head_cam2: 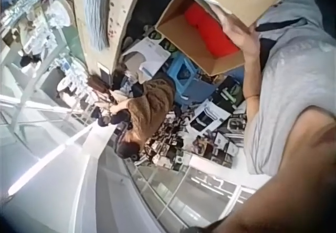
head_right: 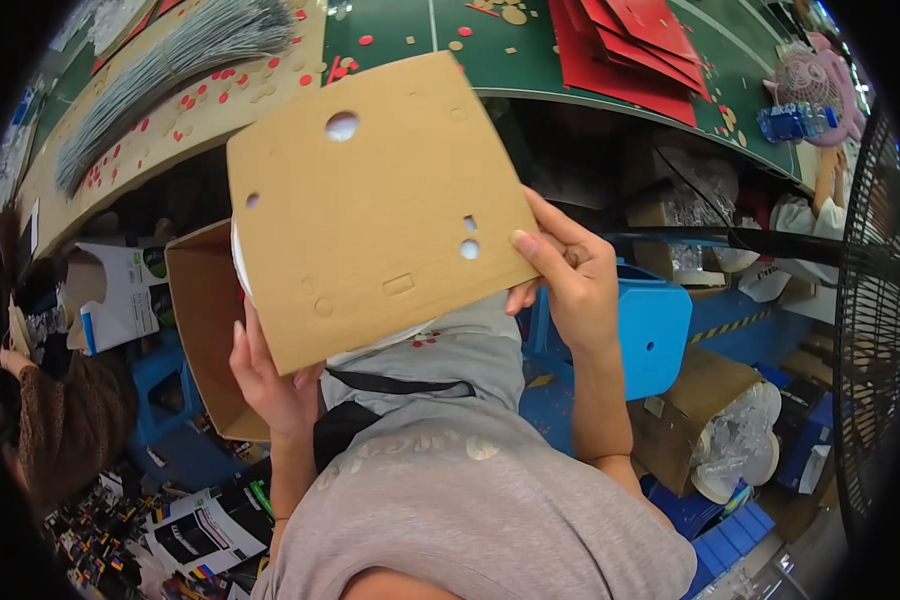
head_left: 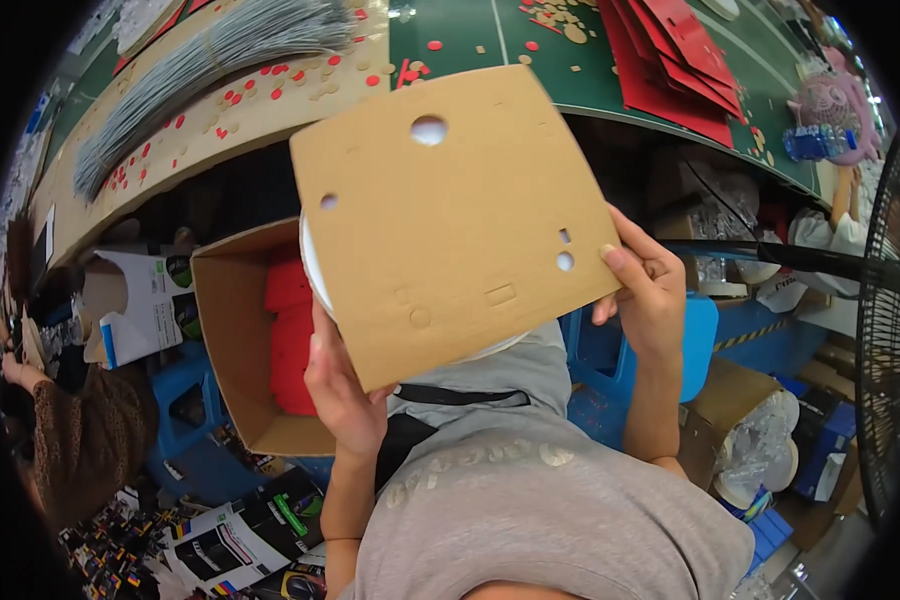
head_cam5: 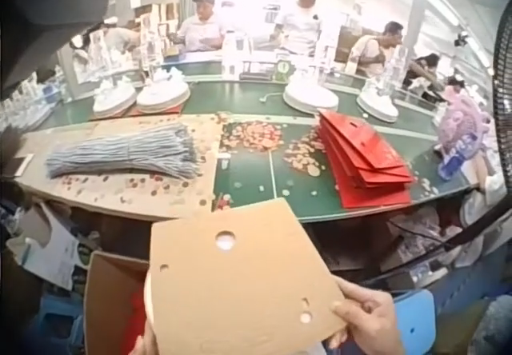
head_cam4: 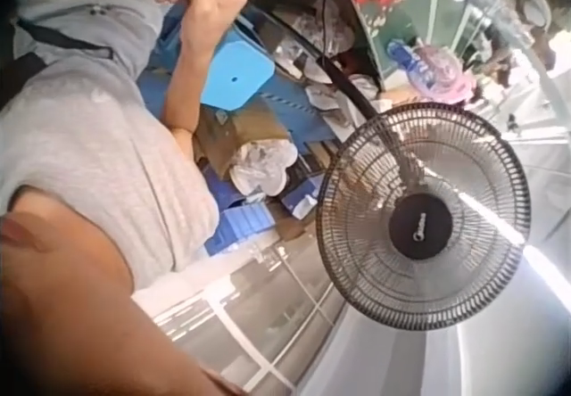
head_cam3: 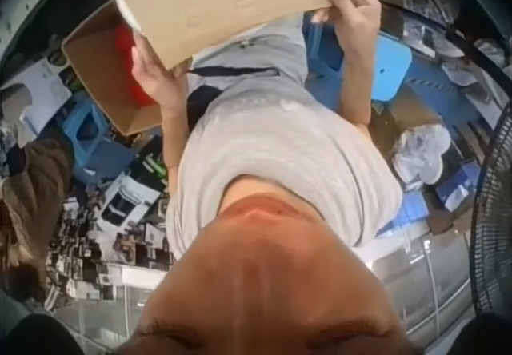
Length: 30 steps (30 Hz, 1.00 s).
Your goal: The recorder is assembling components of a circular light fixture at a production line, specifically attaching thin wire strings to a base plate using a cardboard template.
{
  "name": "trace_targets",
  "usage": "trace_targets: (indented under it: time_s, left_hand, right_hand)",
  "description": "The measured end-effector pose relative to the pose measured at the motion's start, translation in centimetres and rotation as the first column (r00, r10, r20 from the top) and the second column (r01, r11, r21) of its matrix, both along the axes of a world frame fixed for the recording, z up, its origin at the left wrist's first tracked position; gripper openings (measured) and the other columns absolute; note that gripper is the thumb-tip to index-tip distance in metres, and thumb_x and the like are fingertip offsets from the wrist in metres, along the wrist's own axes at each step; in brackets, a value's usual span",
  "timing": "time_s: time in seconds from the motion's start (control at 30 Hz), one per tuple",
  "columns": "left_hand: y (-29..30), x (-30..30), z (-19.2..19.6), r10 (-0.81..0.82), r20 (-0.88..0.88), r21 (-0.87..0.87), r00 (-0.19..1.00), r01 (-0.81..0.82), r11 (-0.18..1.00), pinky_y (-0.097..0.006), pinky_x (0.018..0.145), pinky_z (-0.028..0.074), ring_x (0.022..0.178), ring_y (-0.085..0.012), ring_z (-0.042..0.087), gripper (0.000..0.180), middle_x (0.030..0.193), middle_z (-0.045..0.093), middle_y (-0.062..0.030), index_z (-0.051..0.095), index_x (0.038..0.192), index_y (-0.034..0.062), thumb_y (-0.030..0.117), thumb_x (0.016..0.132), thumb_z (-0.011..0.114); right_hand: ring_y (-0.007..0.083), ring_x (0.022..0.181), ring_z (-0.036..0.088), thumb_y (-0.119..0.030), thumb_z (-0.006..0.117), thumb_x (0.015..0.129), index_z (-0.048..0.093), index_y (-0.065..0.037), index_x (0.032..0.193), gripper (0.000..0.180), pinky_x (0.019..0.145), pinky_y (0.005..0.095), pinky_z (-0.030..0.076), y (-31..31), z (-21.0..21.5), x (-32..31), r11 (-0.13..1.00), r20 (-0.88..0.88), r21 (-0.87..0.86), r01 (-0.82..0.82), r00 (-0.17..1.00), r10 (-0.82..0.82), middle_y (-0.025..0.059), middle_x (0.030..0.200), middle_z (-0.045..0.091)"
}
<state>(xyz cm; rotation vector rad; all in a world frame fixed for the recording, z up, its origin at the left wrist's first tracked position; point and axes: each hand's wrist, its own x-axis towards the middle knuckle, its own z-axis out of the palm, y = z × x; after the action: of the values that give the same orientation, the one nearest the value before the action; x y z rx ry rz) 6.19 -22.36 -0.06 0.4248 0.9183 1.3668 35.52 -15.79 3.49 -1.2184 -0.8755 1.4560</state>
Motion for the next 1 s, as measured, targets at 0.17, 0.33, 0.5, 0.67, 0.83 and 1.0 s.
trace_targets:
  time_s: [0.17,0.33,0.5,0.67,0.83,1.0]
  left_hand:
    - [-1.6,-0.3,-0.8,0.048,-0.132,-0.077,0.99,-0.058,0.995,-0.04,0.117,0.033,0.143,-0.0236,0.042,0.08,0.152,0.047,-0.0122,0.028,0.158,-0.0013,0.057,0.103,0.029]
    - [-1.0,-0.1,1.1,-0.026,-0.328,-0.059,0.944,0.008,0.998,-0.038,0.111,0.04,0.133,-0.0262,0.051,0.076,0.144,0.05,-0.0193,0.032,0.153,-0.0044,0.032,0.093,0.061]
    - [0.3,0.5,3.1,-0.019,-0.385,-0.159,0.923,-0.046,0.986,-0.037,0.106,0.042,0.124,-0.0252,0.056,0.067,0.135,0.056,-0.0198,0.041,0.146,-0.0067,0.026,0.091,0.061]
    - [1.1,-0.1,3.5,-0.069,-0.352,-0.196,0.933,-0.002,0.981,-0.036,0.109,0.041,0.127,-0.0251,0.054,0.072,0.139,0.054,-0.0201,0.035,0.151,-0.0059,0.02,0.09,0.064]
    - [1.4,-0.8,4.2,-0.151,-0.352,-0.255,0.924,0.06,0.965,-0.036,0.109,0.041,0.127,-0.0246,0.055,0.069,0.138,0.056,-0.0194,0.037,0.149,-0.0068,0.019,0.091,0.064]
    - [1.6,-1.3,4.2,-0.196,-0.338,-0.249,0.921,0.113,0.962,-0.035,0.111,0.039,0.129,-0.0241,0.054,0.07,0.139,0.055,-0.0193,0.037,0.15,-0.0069,0.017,0.09,0.064]
  right_hand:
    - [0.0126,0.087,0.071,0.0,0.058,0.095,0.042,0.009,0.15,0.058,0.081,0.0223,0.053,-0.1,0.5,-0.9,0.991,0.171,0.009,-0.136,0.976,0.133,0.019,0.111,0.074]
    - [0.011,0.096,0.068,-0.001,0.059,0.094,0.039,0.007,0.154,0.063,0.09,0.021,0.048,-0.3,0.5,-1.0,0.988,0.18,0.019,-0.152,0.973,0.146,0.0167,0.11,0.074]
    - [0.0104,0.093,0.066,-0.002,0.057,0.093,0.04,0.005,0.154,0.064,0.088,0.0203,0.044,-0.3,1.1,-1.3,0.98,0.204,0.078,-0.185,0.965,0.166,0.0131,0.106,0.074]
    - [0.012,0.101,0.064,-0.001,0.058,0.092,0.045,0.005,0.151,0.061,0.089,0.0247,0.048,-0.2,0.4,-1.2,0.973,0.246,0.116,-0.199,0.955,0.166,0.0155,0.117,0.07]
    - [0.0154,0.105,0.065,-0.001,0.06,0.09,0.058,0.001,0.143,0.053,0.091,0.0286,0.052,-0.5,0.2,-1.2,0.964,0.282,0.185,-0.189,0.95,0.132,0.0166,0.123,0.067]
    - [0.0352,0.131,0.057,-0.006,0.059,0.084,0.07,0.0,0.129,0.046,0.105,0.0392,0.047,0.8,1.2,-1.3,0.854,0.818,0.319,-0.412,0.574,-0.029,0.0239,0.147,0.054]
